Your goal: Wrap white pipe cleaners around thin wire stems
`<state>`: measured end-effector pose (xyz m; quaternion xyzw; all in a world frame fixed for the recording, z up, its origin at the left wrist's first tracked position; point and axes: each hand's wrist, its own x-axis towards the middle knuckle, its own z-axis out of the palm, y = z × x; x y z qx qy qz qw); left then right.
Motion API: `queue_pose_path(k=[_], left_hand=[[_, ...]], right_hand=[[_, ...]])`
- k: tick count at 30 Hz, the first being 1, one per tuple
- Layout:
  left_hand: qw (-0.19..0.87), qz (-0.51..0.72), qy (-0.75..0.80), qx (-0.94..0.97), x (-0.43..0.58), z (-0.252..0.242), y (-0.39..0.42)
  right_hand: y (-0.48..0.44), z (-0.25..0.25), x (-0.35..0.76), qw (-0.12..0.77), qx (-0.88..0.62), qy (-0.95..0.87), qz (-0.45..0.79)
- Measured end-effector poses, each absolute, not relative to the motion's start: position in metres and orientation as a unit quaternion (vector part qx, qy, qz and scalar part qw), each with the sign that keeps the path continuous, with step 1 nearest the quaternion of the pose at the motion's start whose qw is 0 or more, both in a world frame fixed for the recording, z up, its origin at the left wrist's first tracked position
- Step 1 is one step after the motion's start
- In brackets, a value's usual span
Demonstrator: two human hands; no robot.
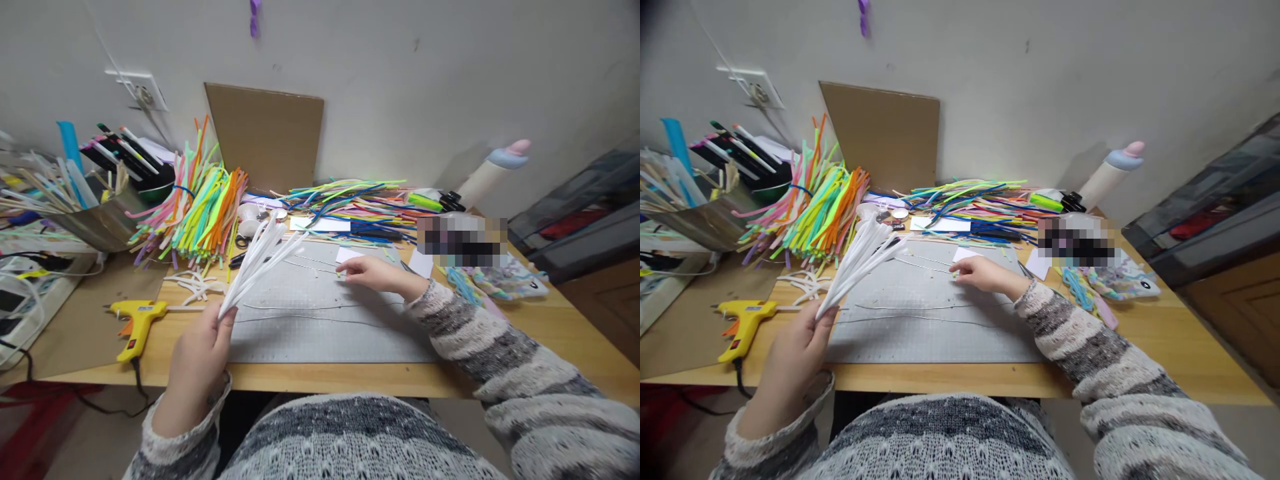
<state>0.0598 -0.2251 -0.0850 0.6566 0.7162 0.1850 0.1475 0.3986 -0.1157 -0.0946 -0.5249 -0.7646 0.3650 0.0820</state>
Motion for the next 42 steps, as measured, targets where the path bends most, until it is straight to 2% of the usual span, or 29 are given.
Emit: queue_pose_path(k=[3,8,23,28,33,38,42], left_hand=[[0.150,0.192,0.711,0.660,0.061,-0.084,-0.224],[0.140,0.185,0.709,0.666,0.068,-0.082,-0.223],[0.172,0.189,0.700,0.667,0.074,-0.083,-0.225],[0.175,0.188,0.706,0.660,0.074,-0.083,-0.226],[0.175,0.197,0.708,0.655,0.066,-0.083,-0.229],[0.166,0.212,0.712,0.648,0.062,-0.084,-0.228],[0.161,0.226,0.702,0.656,0.066,-0.083,-0.228]], right_hand=[[-0.121,-0.099,0.403,0.074,-0.547,-0.768,0.325],[-0.115,-0.110,0.394,0.139,-0.576,-0.772,0.230],[-0.106,-0.124,0.369,0.118,-0.610,-0.759,0.193],[-0.109,-0.122,0.367,0.140,-0.606,-0.754,0.212],[-0.113,-0.107,0.379,0.170,-0.589,-0.738,0.282],[-0.116,-0.090,0.366,0.150,-0.537,-0.748,0.359],[-0.106,-0.101,0.334,0.142,-0.555,-0.760,0.308]])
